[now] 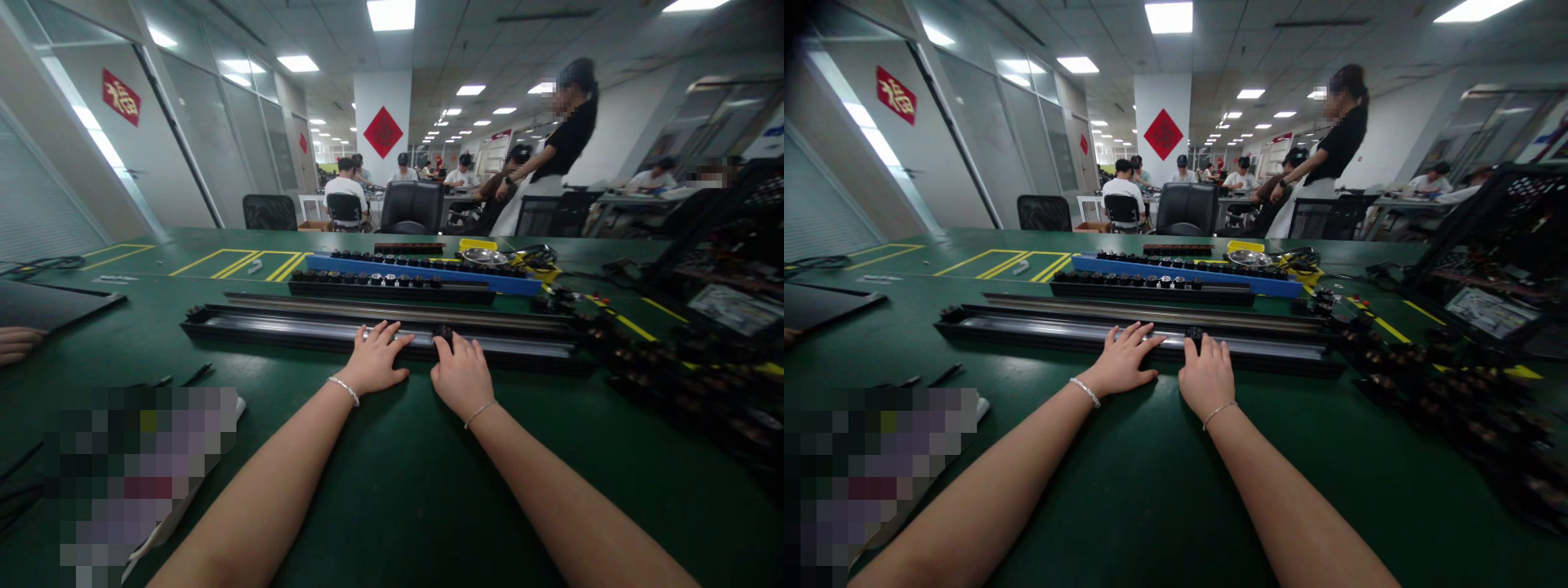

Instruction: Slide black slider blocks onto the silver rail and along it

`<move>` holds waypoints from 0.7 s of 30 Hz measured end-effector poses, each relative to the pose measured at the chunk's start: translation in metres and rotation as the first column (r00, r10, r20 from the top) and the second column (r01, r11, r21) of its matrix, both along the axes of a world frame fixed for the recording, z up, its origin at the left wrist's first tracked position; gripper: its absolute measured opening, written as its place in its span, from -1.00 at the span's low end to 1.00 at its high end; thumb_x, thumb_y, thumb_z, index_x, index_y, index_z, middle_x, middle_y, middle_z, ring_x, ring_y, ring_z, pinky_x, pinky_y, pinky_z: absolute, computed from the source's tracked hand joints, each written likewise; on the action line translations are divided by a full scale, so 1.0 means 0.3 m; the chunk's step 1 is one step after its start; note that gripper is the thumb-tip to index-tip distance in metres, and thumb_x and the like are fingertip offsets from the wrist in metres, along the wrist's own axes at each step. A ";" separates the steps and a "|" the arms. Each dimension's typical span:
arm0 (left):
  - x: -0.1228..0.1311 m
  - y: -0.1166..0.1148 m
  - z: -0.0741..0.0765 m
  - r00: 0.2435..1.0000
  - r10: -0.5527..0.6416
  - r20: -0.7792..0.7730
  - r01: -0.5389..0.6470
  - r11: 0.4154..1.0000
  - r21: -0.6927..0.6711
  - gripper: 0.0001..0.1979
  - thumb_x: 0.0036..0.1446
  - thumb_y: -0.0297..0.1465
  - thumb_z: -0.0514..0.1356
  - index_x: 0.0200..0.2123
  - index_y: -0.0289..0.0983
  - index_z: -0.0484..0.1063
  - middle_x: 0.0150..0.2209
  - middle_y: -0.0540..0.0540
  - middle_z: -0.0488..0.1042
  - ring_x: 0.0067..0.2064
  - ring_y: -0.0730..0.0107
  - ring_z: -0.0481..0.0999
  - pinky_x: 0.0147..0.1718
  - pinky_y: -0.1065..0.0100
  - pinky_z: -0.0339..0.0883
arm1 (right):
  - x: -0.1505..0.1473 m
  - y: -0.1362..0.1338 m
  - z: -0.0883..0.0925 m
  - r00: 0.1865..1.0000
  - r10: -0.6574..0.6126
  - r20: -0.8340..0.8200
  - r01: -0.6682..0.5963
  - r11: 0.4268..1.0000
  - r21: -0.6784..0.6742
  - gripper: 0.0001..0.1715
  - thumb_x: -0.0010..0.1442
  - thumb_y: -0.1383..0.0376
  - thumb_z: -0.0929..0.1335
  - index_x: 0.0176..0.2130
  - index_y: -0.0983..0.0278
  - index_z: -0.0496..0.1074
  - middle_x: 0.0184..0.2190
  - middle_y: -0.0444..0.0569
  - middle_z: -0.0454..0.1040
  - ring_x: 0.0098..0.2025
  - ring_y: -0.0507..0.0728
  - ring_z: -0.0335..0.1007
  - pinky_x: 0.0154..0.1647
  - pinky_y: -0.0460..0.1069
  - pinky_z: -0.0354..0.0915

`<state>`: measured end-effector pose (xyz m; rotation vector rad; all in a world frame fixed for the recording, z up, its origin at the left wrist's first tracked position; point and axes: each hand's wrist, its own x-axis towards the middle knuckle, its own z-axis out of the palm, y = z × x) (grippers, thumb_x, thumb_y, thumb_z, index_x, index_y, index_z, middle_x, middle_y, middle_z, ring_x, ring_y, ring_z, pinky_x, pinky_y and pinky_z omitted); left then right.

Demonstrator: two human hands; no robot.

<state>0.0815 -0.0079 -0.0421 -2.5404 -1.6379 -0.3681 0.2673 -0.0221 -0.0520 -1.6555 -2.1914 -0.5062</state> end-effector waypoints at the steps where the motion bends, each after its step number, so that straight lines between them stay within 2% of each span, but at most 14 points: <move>1: 0.001 -0.001 0.001 1.000 0.003 0.000 -0.003 1.000 -0.004 -0.31 -0.02 -0.09 0.18 0.20 0.00 0.12 0.31 -0.08 0.02 0.30 0.00 -0.05 0.18 -0.19 -0.23 | 0.001 0.000 0.000 1.000 -0.003 -0.004 0.003 1.000 0.003 -0.45 0.11 0.35 0.21 0.10 0.35 0.29 0.09 0.26 0.29 0.10 0.28 0.18 0.18 0.18 -0.09; 17: -0.002 0.003 -0.002 1.000 -0.012 0.003 0.012 1.000 -0.004 -0.31 -0.01 -0.09 0.17 0.21 0.01 0.10 0.31 -0.11 0.01 0.31 0.03 -0.06 0.17 -0.21 -0.24 | 0.012 -0.003 0.010 0.998 -0.065 -0.020 0.066 0.997 0.033 -0.51 0.13 0.33 0.20 0.05 0.37 0.34 -0.03 0.24 0.37 0.04 0.29 0.23 0.17 0.21 -0.09; 21: -0.004 0.005 -0.004 1.000 -0.012 0.003 0.012 1.000 -0.002 -0.31 -0.01 -0.09 0.17 0.21 0.00 0.10 0.31 -0.11 0.02 0.30 0.01 -0.06 0.17 -0.22 -0.24 | 0.020 0.001 0.010 0.997 -0.079 -0.009 0.080 0.996 0.028 -0.44 0.14 0.33 0.20 0.14 0.24 0.27 0.00 0.19 0.35 0.03 0.27 0.23 0.16 0.22 -0.09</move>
